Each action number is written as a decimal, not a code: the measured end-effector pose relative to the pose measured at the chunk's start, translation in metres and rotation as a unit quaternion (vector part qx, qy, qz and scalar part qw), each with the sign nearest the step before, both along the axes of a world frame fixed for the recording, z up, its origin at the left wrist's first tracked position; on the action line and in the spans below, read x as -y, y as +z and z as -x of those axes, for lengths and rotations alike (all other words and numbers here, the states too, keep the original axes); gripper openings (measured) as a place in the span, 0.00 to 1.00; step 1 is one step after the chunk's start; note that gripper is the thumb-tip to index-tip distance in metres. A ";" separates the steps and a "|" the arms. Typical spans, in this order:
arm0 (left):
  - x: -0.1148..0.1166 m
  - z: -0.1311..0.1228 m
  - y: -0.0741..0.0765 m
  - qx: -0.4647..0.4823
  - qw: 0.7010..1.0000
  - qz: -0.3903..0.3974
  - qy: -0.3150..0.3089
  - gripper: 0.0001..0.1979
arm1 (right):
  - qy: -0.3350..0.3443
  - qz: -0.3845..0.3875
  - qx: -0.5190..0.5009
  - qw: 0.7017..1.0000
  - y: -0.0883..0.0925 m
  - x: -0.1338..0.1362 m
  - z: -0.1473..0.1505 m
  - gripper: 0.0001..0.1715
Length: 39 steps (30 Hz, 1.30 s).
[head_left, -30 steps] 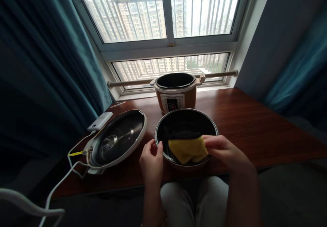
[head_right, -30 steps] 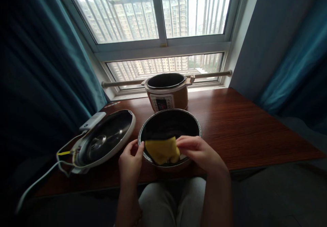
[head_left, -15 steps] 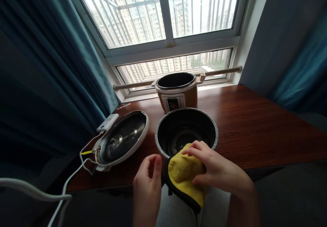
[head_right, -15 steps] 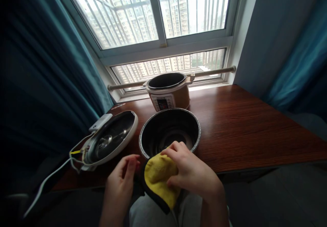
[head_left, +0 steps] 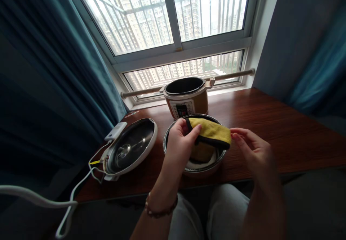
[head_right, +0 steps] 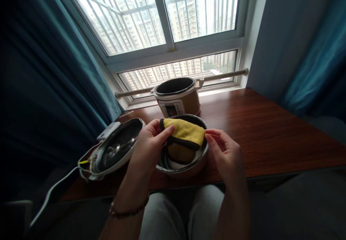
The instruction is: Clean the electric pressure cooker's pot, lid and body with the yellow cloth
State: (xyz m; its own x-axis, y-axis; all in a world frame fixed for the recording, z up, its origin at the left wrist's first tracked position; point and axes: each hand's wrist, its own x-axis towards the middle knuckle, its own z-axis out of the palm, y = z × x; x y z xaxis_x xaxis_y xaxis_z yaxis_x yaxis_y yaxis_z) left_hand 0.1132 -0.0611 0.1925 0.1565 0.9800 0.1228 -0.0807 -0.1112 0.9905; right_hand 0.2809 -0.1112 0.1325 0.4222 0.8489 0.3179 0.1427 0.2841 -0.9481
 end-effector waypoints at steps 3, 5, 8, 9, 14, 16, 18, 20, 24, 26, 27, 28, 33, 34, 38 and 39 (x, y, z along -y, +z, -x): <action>0.009 0.006 0.009 0.036 0.997 -0.038 0.058 0.17 | -0.022 -0.040 -0.039 0.998 -0.003 -0.002 -0.004 0.20; 0.030 0.017 0.003 0.051 0.992 -0.015 0.114 0.22 | -0.013 -0.049 -0.055 0.997 -0.005 -0.002 -0.005 0.21; 0.072 0.035 -0.028 0.036 0.976 0.054 0.209 0.30 | -0.004 -0.040 -0.069 0.997 -0.010 -0.004 -0.006 0.20; 0.086 0.040 -0.044 0.027 0.972 0.070 0.223 0.32 | -0.009 -0.032 -0.068 0.997 -0.013 -0.006 -0.006 0.21; 0.123 0.059 -0.121 -0.087 0.956 0.067 0.270 0.35 | -0.114 0.087 0.036 0.989 -0.033 -0.026 -0.006 0.29; 0.121 0.066 -0.128 -0.173 0.939 -0.026 0.295 0.34 | -0.143 0.141 0.103 0.974 -0.041 -0.035 -0.004 0.32; 0.112 0.070 -0.119 -0.291 0.889 -0.162 0.315 0.33 | -0.148 0.172 0.151 0.962 -0.048 -0.043 -0.002 0.33; 0.098 0.068 -0.104 -0.416 0.817 -0.286 0.278 0.30 | -0.138 0.177 0.173 0.959 -0.052 -0.048 0.000 0.32; 0.072 0.039 -0.088 -0.571 0.724 -0.370 0.110 0.20 | -0.127 0.175 0.155 0.964 -0.056 -0.051 0.002 0.31; 0.064 0.018 -0.089 -0.597 0.710 -0.361 0.089 0.16 | -0.124 0.169 0.134 0.968 -0.056 -0.051 0.003 0.30; 0.062 0.007 -0.090 -0.602 0.711 -0.354 0.086 0.15 | -0.124 0.163 0.127 0.970 -0.056 -0.050 0.003 0.29; 0.061 -0.002 -0.091 -0.602 0.713 -0.350 0.081 0.15 | -0.124 0.157 0.122 0.972 -0.056 -0.050 0.003 0.29; 0.059 -0.021 -0.093 -0.605 0.704 -0.371 0.025 0.17 | -0.127 0.149 0.125 0.973 -0.060 -0.052 0.002 0.28; 0.058 -0.018 -0.094 -0.606 0.697 -0.382 0.014 0.17 | -0.121 0.145 0.125 0.974 -0.061 -0.053 0.001 0.28; 0.052 0.018 -0.094 -0.568 0.700 -0.432 -0.029 0.17 | -0.093 0.131 0.120 0.980 -0.066 -0.055 -0.003 0.27; 0.050 0.032 -0.093 -0.554 0.706 -0.439 -0.042 0.16 | -0.088 0.131 0.116 0.981 -0.067 -0.055 -0.004 0.27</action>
